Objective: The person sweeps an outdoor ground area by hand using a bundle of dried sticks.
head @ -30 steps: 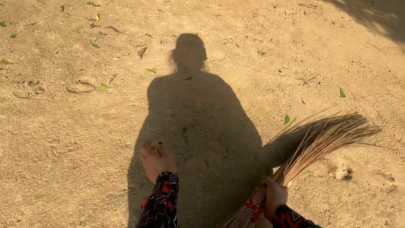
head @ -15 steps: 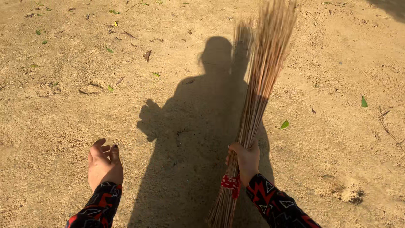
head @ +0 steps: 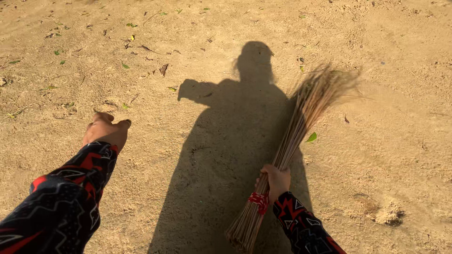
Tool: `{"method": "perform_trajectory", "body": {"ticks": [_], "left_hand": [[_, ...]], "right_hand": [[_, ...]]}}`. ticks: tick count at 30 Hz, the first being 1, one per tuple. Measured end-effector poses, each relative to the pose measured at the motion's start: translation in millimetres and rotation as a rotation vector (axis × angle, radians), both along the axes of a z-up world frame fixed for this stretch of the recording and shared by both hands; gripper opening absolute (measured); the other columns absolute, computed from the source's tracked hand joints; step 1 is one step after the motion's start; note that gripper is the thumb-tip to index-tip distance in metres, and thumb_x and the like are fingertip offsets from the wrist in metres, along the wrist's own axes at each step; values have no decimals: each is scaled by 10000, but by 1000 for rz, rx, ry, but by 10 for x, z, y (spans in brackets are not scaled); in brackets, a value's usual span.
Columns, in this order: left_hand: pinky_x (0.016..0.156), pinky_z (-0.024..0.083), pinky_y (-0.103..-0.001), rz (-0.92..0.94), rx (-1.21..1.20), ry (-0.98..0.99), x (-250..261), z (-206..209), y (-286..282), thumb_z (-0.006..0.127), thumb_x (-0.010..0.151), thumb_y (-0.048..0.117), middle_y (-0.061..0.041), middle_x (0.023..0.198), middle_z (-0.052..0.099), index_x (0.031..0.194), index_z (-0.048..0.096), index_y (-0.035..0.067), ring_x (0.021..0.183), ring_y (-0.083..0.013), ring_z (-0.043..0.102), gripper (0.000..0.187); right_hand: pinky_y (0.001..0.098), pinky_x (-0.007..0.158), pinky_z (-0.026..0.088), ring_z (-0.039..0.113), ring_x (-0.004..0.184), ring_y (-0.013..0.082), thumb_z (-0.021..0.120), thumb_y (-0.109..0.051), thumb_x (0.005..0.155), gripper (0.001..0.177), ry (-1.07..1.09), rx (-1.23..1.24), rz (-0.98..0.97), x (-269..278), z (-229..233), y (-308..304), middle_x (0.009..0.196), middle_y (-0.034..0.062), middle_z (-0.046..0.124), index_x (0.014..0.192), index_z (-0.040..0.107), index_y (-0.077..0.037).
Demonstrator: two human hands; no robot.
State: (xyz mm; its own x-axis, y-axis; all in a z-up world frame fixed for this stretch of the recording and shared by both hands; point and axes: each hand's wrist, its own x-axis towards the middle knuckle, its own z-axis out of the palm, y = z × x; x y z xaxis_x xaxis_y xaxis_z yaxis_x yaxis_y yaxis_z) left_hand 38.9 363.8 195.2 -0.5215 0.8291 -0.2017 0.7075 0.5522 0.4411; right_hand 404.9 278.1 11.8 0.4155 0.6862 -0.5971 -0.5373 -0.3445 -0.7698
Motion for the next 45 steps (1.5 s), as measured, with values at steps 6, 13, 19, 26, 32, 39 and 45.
{"method": "perform_trajectory", "body": {"ticks": [6, 13, 19, 26, 32, 39, 45], "left_hand": [[1013, 513, -453, -107, 76, -123, 470, -522, 97, 644, 974, 423, -164, 1371, 603, 1447, 469, 115, 1207, -331, 629, 591], [941, 526, -483, -340, -355, -884, 1274, -1978, 291, 660, 901, 531, -112, 1246, 662, 1444, 551, 137, 1052, -257, 650, 680], [964, 573, -465, -828, -56, -1223, 2879, -1704, -118, 799, 789, 460, -160, 1345, 600, 1367, 431, 83, 1178, -289, 634, 782], [678, 630, -456, -847, 2, -748, 2631, -1111, -74, 688, 857, 264, -175, 952, 742, 1391, 457, -9, 712, -311, 736, 642], [761, 617, -440, -1413, -41, -25, 1876, -1168, 594, 625, 936, 476, -141, 1038, 756, 1567, 294, 154, 815, -284, 745, 783], [710, 602, -447, -1613, -281, 309, 724, -1781, 799, 553, 942, 597, -90, 893, 743, 1579, 314, 257, 745, -261, 691, 761], [615, 604, -402, -920, -24, -78, 478, -2190, 1014, 601, 948, 595, -112, 897, 720, 1571, 286, 128, 680, -219, 701, 841]], "right_hand": [[438, 454, 523, 590, 498, 251, 732, -35, 802, 439, -227, 58, 389, -223, 331, -102, 731, 120, 599, 1148, 469, -95], [343, 508, 574, 643, 576, 157, 728, -326, 862, 445, -644, 115, 326, 29, 725, -265, 784, 41, 658, 1210, 560, -106], [363, 830, 545, 665, 965, 152, 532, -498, 988, 436, -92, 218, -186, 116, 720, -9, 1066, -1, 701, 1159, 684, -127], [378, 844, 532, 680, 1001, 179, 552, -456, 967, 427, -491, 133, 225, 380, 974, -343, 1081, 40, 733, 1109, 710, -86], [345, 831, 575, 709, 967, 179, 557, -388, 981, 370, -935, 34, 502, 655, 1295, -481, 1114, 51, 762, 1212, 679, -128], [353, 804, 597, 724, 935, 188, 560, -282, 1007, 357, -1226, -138, 505, 687, 2134, 39, 1158, 70, 763, 1307, 659, -116], [357, 815, 602, 710, 918, 189, 540, -268, 1028, 330, -1342, -71, 455, 251, 2827, 632, 1119, 71, 743, 1303, 636, -113]]}}
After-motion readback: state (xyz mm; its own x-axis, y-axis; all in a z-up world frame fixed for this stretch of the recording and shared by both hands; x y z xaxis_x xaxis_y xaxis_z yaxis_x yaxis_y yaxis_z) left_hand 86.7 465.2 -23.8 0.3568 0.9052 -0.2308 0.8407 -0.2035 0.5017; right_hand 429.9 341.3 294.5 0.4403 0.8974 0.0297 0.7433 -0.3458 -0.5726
